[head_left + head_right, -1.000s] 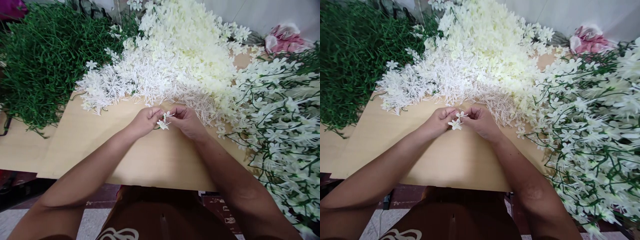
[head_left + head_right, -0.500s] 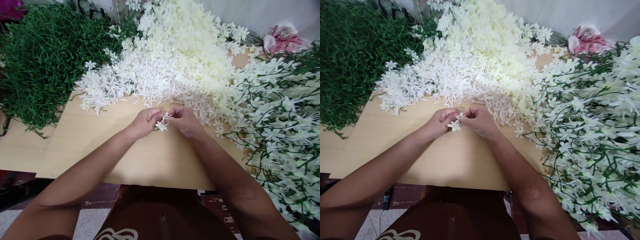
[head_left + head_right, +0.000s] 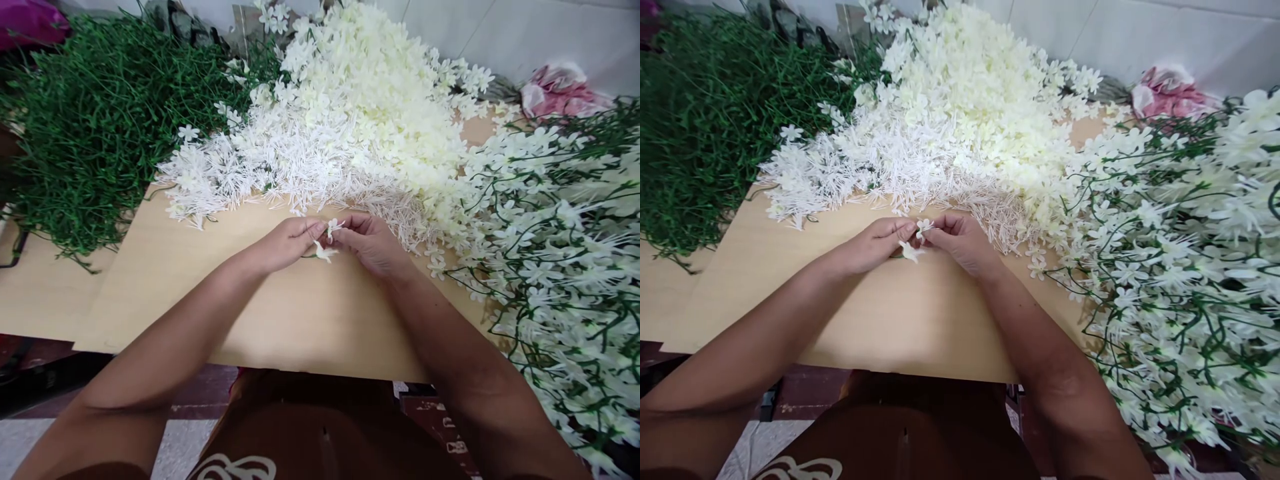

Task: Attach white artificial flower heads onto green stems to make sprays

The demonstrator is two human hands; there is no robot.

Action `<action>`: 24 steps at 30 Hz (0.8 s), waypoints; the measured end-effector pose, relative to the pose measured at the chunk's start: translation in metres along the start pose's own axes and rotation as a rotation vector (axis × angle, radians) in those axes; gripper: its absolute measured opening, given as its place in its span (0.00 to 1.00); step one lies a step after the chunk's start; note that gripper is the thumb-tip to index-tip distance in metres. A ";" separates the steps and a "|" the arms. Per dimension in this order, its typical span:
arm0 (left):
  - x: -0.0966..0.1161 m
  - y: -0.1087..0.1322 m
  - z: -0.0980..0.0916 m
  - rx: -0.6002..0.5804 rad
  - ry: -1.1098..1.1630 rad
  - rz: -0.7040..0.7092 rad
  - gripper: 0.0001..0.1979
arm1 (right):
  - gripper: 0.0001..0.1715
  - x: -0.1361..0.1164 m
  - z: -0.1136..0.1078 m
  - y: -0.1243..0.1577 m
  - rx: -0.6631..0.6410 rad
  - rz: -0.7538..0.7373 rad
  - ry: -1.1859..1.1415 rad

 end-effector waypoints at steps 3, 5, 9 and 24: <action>0.004 0.002 0.001 -0.067 -0.030 -0.001 0.21 | 0.18 0.000 -0.001 0.002 0.008 0.007 -0.007; 0.001 0.002 0.000 -0.070 -0.030 -0.023 0.21 | 0.18 0.001 -0.003 0.002 0.023 0.030 0.014; -0.003 0.000 0.001 -0.058 -0.002 -0.028 0.21 | 0.19 0.004 -0.006 0.001 0.022 0.072 0.055; -0.009 0.001 0.005 -0.040 -0.120 0.010 0.25 | 0.22 -0.001 -0.003 0.004 0.062 0.108 0.154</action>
Point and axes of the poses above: each hand's wrist, its own y-axis away from the middle knuckle, its own z-axis out of the palm, x = y × z, the point moved 10 cm from there along -y, towards the middle knuckle, and after that the axes turned 14 degrees about -x, right-handed, at the moved point
